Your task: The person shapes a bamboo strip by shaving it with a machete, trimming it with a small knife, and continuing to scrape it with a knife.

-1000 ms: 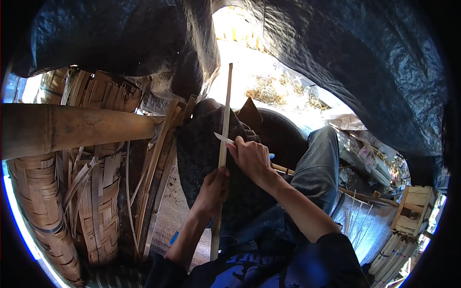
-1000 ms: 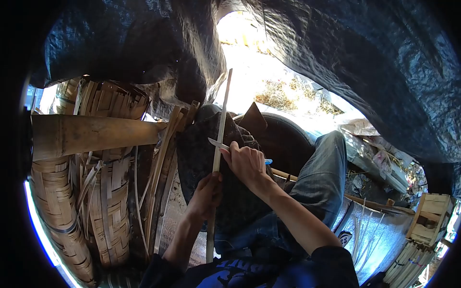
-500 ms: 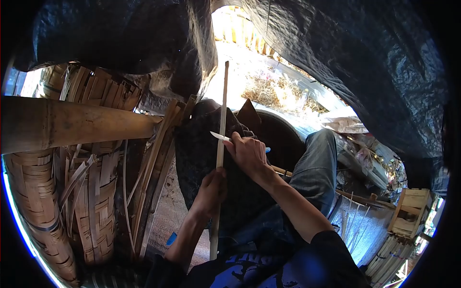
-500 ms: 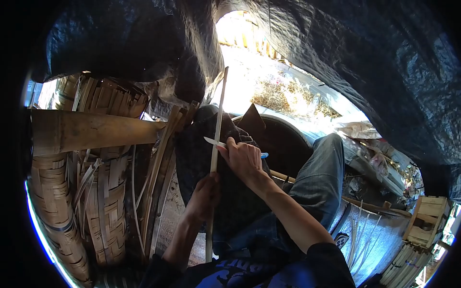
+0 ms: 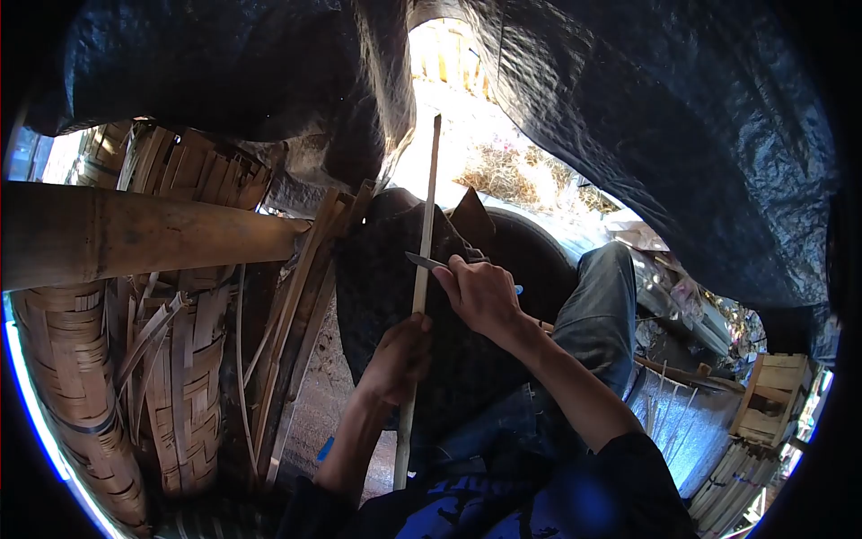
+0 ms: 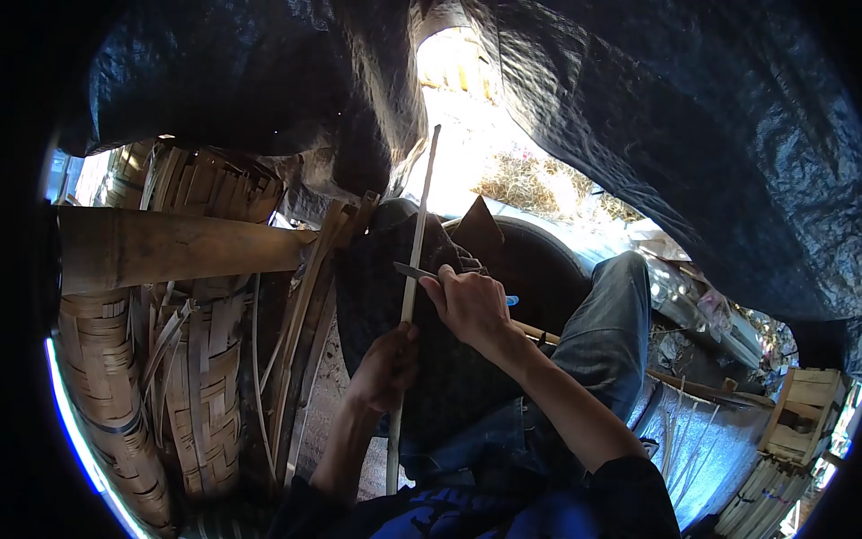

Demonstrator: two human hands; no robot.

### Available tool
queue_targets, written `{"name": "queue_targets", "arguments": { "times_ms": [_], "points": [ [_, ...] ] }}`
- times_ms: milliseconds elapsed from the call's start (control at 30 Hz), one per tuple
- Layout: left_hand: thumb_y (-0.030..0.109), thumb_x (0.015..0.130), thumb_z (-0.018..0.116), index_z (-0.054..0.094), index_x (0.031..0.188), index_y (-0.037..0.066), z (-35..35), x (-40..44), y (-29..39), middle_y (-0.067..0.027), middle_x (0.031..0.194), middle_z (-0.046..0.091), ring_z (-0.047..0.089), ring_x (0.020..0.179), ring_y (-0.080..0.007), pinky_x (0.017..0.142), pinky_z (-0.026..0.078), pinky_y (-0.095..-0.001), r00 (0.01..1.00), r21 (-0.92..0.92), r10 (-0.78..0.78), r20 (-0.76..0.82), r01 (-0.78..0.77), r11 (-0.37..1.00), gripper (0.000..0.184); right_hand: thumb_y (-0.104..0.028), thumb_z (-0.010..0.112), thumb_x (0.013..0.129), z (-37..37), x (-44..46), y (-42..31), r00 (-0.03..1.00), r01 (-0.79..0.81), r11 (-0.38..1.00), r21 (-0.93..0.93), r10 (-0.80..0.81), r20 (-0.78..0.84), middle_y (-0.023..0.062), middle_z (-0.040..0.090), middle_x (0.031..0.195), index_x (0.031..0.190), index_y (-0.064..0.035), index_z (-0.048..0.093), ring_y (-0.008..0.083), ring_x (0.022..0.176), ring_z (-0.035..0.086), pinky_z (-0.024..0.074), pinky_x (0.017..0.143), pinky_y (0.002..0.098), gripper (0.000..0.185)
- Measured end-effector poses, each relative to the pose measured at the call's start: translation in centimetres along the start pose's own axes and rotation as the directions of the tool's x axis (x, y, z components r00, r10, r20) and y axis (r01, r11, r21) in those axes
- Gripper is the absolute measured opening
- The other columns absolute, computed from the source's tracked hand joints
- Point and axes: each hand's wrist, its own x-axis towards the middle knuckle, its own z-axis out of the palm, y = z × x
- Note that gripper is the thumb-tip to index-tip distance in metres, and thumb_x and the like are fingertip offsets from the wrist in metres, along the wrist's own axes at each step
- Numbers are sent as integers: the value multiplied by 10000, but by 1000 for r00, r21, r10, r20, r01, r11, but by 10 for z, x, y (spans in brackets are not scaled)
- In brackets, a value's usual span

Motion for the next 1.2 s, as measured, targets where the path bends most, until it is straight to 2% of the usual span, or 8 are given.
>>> {"name": "queue_targets", "arguments": {
  "times_ms": [67, 233, 367, 467, 667, 1067, 1133, 1200],
  "points": [
    [272, 999, 380, 458, 924, 140, 3, 0, 0, 98, 600, 302, 254, 416, -14, 347, 181, -181, 1000, 23, 0, -12, 1, 1000, 170, -344, 476, 952, 1, -2, -2, 997, -80, 993, -88, 81, 10, 162, 589, 594, 778, -46, 501, 362, 573, 615, 483, 502, 476, 346],
    [297, 1002, 361, 453, 913, 144, 12, -6, 5, 97, 591, 299, 252, 401, -12, 326, 182, -182, 997, 162, 14, -81, 0, 987, 199, -364, 484, 944, 8, -1, 2, 998, -69, 994, -88, 69, -2, 164, 592, 595, 806, -45, 498, 360, 580, 623, 490, 501, 466, 348],
    [292, 1000, 364, 448, 910, 142, 9, -4, 4, 95, 596, 302, 257, 405, -11, 333, 187, -178, 998, 148, -16, -54, 24, 989, 194, -379, 495, 935, 2, 1, 7, 999, -10, 997, -71, 13, 43, 165, 592, 594, 802, -43, 496, 362, 582, 624, 487, 493, 462, 362],
    [293, 1000, 372, 449, 906, 139, 9, 0, 3, 95, 607, 308, 263, 417, -9, 345, 197, -176, 1000, 78, 21, -23, -19, 997, 196, -387, 495, 934, 4, 4, 4, 997, -73, 995, -70, 73, -1, 162, 587, 588, 792, -46, 492, 362, 584, 622, 483, 495, 466, 369],
    [277, 1009, 363, 452, 893, 141, 14, 0, 2, 98, 624, 315, 265, 439, -3, 369, 213, -170, 996, 116, 34, -86, -23, 993, 200, -409, 495, 930, 22, 6, 1, 987, -136, 989, -55, 131, -97, 163, 585, 593, 772, -55, 474, 367, 585, 621, 480, 495, 467, 389],
    [267, 1016, 343, 454, 883, 153, 11, 0, -11, 89, 599, 321, 266, 414, -13, 348, 212, -171, 986, 156, 92, -142, -69, 985, 207, -425, 513, 913, 25, 9, 2, 989, -124, 992, -22, 121, -83, 158, 591, 629, 801, -64, 488, 356, 635, 627, 484, 552, 459, 379],
    [347, 1004, 380, 452, 865, 145, 10, 0, -12, 94, 617, 327, 291, 445, -9, 384, 237, -182, 981, 229, 118, -151, -82, 970, 255, -421, 514, 914, 25, 9, 1, 990, -114, 993, -20, 112, -91, 158, 595, 637, 802, -62, 492, 357, 635, 627, 485, 556, 459, 376],
    [345, 1004, 381, 450, 871, 145, 11, 1, -12, 91, 616, 323, 291, 444, -12, 382, 234, -181, 983, 207, 113, -142, -82, 975, 250, -416, 514, 914, 22, 9, 1, 990, -111, 994, -20, 109, -95, 157, 599, 645, 804, -60, 497, 358, 635, 627, 485, 560, 459, 373]
  ]
}}
